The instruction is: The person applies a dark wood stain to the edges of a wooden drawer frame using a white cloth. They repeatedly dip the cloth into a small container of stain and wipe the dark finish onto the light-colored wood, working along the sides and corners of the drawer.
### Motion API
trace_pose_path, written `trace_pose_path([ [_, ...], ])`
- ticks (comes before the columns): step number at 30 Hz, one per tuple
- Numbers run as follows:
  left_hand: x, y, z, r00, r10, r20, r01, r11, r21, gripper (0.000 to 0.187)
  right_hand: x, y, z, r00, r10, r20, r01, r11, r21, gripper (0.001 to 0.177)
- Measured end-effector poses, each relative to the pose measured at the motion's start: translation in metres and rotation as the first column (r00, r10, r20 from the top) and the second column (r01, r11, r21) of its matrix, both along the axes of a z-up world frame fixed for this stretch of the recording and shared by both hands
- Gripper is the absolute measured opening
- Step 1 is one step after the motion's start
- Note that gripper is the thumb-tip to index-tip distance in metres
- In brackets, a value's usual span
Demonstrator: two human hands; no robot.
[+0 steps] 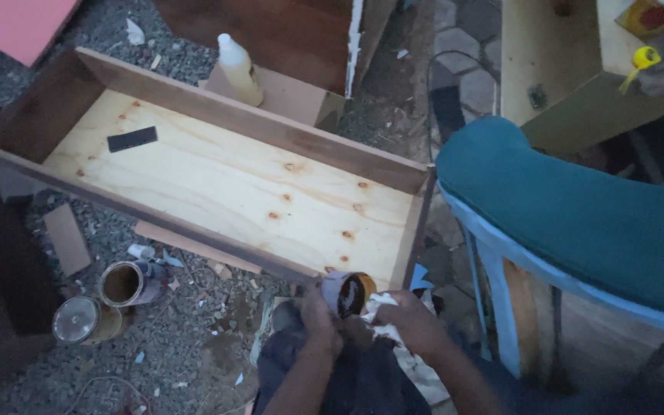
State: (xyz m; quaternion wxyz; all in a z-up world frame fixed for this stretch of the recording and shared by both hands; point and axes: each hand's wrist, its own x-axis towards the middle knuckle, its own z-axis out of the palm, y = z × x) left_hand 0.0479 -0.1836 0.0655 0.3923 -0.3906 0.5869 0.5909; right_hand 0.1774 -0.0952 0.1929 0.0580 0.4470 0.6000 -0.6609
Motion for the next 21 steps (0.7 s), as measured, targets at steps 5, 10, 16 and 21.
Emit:
trace_pose_path([
  [5, -0.033, -0.031, 0.011, 0.973, 0.034, 0.228, -0.051, 0.996, 0.069, 0.047, 0.007, 0.000, -0.044, 0.856, -0.509, 0.090, 0.505, 0.786, -0.356, 0.021],
  [10, -0.054, -0.030, 0.012, 0.996, 0.048, 0.075, -0.053, 0.997, 0.064, 0.027, -0.019, 0.003, -0.028, 0.950, -0.277, -0.144, 0.227, 0.929, -0.293, 0.032],
  [16, -0.066, -0.039, -0.046, 0.979, -0.123, 0.160, 0.119, 0.992, 0.036, 0.040, -0.052, -0.016, 0.001, 0.995, -0.027, -0.091, 0.013, 0.989, -0.149, 0.047],
  [21, -0.066, -0.032, 0.073, 0.990, -0.007, 0.142, -0.008, 0.995, 0.103, 0.090, -0.026, 0.005, -0.027, 0.954, -0.299, -0.035, 0.271, 0.903, -0.332, 0.043],
])
